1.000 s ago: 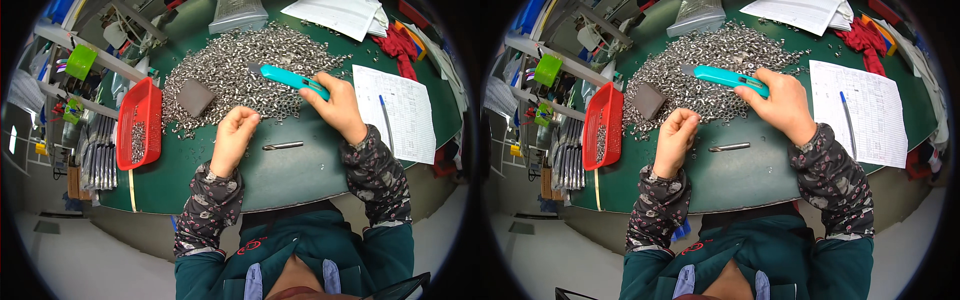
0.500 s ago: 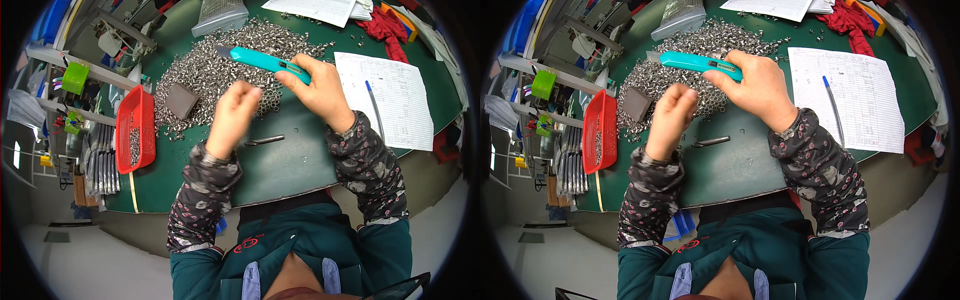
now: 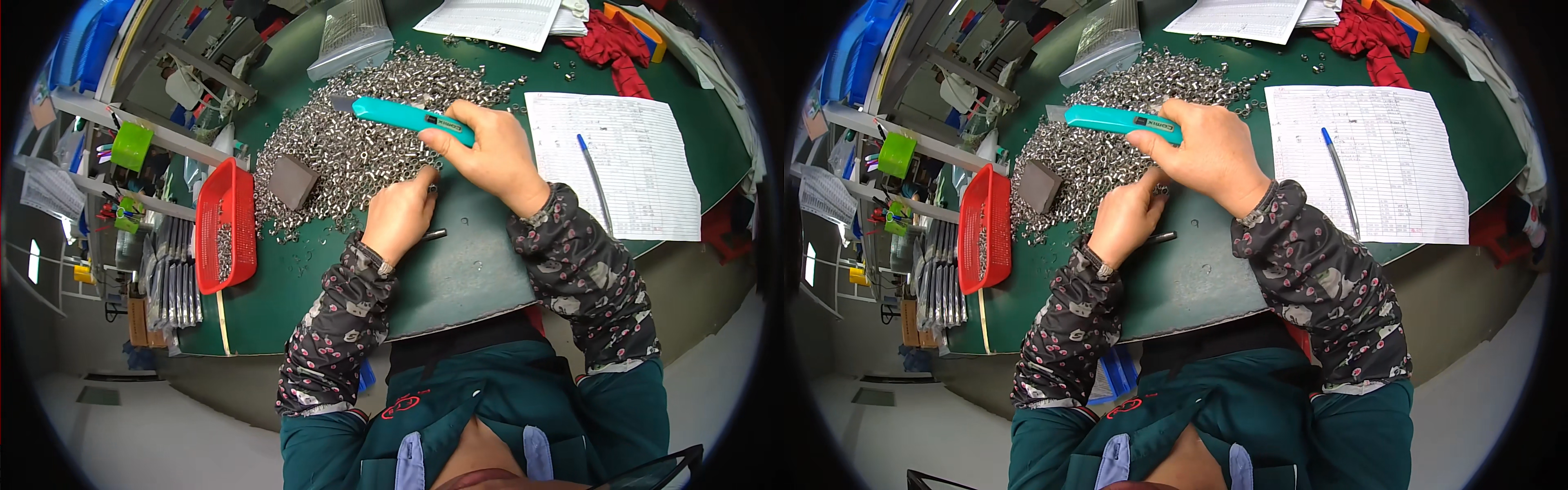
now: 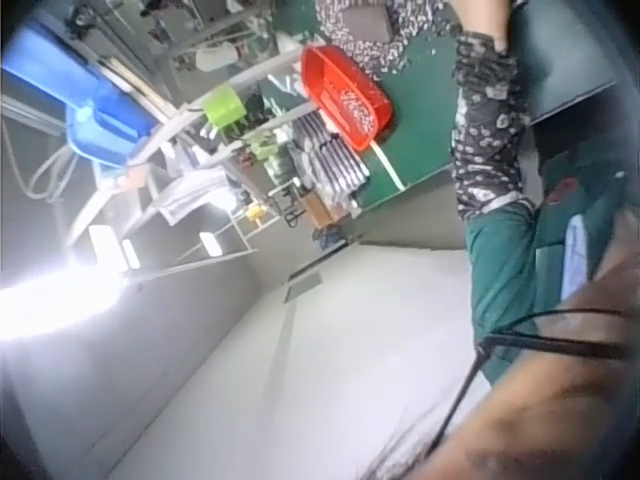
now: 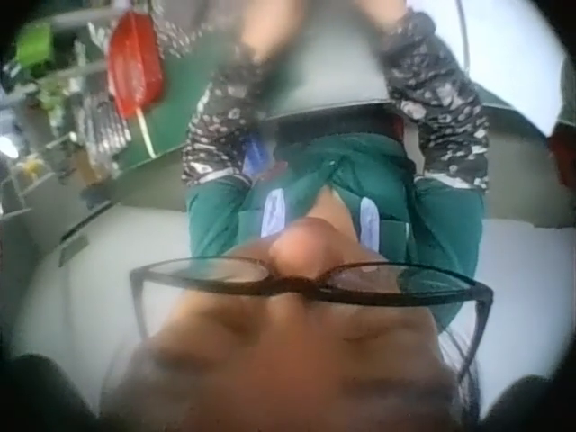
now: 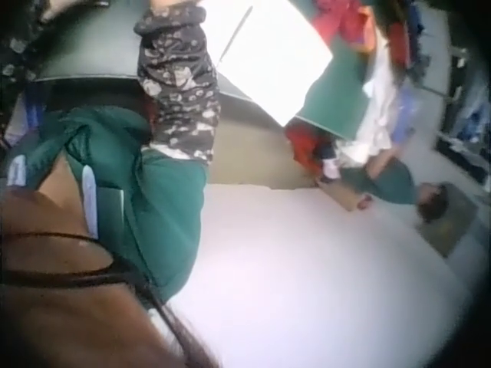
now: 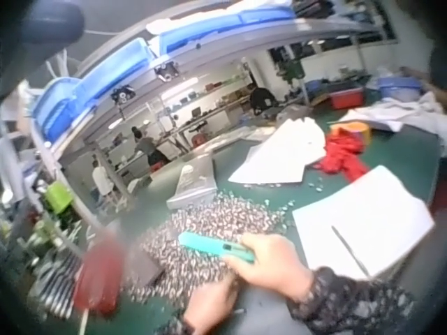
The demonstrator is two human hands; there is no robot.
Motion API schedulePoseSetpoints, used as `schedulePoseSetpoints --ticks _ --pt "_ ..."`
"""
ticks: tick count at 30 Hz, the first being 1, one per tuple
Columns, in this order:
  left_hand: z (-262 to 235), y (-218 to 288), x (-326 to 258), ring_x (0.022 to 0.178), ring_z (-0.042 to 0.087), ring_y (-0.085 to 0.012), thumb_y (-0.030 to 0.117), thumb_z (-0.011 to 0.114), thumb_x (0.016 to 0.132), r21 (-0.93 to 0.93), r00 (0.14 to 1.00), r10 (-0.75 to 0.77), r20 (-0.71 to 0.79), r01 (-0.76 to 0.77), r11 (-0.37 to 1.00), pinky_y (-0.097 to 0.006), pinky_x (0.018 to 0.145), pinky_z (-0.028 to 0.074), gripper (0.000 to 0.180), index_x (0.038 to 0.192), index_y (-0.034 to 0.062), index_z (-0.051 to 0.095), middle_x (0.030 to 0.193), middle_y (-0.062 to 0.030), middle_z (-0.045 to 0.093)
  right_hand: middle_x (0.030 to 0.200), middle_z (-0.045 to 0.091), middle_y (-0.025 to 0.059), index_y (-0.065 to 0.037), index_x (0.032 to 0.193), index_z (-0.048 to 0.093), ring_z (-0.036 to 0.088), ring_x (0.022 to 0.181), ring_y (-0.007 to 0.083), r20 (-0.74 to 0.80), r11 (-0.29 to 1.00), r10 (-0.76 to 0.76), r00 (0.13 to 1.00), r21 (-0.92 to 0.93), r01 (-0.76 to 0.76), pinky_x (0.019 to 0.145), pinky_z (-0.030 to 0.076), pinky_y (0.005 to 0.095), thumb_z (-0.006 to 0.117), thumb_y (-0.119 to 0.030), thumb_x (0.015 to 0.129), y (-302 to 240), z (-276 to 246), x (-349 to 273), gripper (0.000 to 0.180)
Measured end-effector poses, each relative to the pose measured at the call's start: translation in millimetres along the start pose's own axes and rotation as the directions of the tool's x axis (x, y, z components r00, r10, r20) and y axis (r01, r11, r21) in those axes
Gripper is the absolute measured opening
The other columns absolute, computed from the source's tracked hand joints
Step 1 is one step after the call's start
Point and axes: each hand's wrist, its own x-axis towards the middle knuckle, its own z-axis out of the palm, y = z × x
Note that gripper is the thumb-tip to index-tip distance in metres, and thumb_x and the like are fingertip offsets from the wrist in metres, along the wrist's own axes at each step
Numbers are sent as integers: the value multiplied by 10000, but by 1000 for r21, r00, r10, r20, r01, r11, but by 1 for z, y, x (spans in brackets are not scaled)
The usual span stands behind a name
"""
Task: Inspecting and sorting small metal components at a manufacturing workbench using a utility knife.
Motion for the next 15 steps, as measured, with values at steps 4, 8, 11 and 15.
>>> schedulePoseSetpoints --ticks 4,8,11,15 --pt "1 -5 2 655 570 -343 126 557 746 -51 999 39 4 -39 998 -444 572 444 169 888 60 493 702 -150 590 596 569 126 -60 754 596 580 591 306 -10 1000 -16 1000 -6 16 515 448 369 623 -429 692 -2 1 1 375" --pt "-10 -21 -2 460 477 -175 140 538 812 -699 995 -101 -20 58 713 -289 396 362 134 896 59 472 580 -50 513 585 558 129 -57 730 588 572 579 308 31 1000 -10 999 5 9 502 437 373 622 -416 698 -4 1 -1 363" --pt "-29 -27 -20 430 289 -15 126 468 874 -954 943 -219 250 201 -222 -132 341 213 49 878 78 464 712 -20 461 576 549 133 -56 712 578 565 569 310 70 999 -6 998 -39 9 490 425 378 619 -405 704 -2 3 -2 351" --pt "-25 -58 -42 444 309 -30 98 463 864 -898 956 -218 198 88 -431 -140 340 215 54 904 75 492 775 -68 499 580 547 140 -55 704 574 560 579 318 164 991 -10 986 -130 32 503 419 384 617 -399 701 -6 6 -7 347"
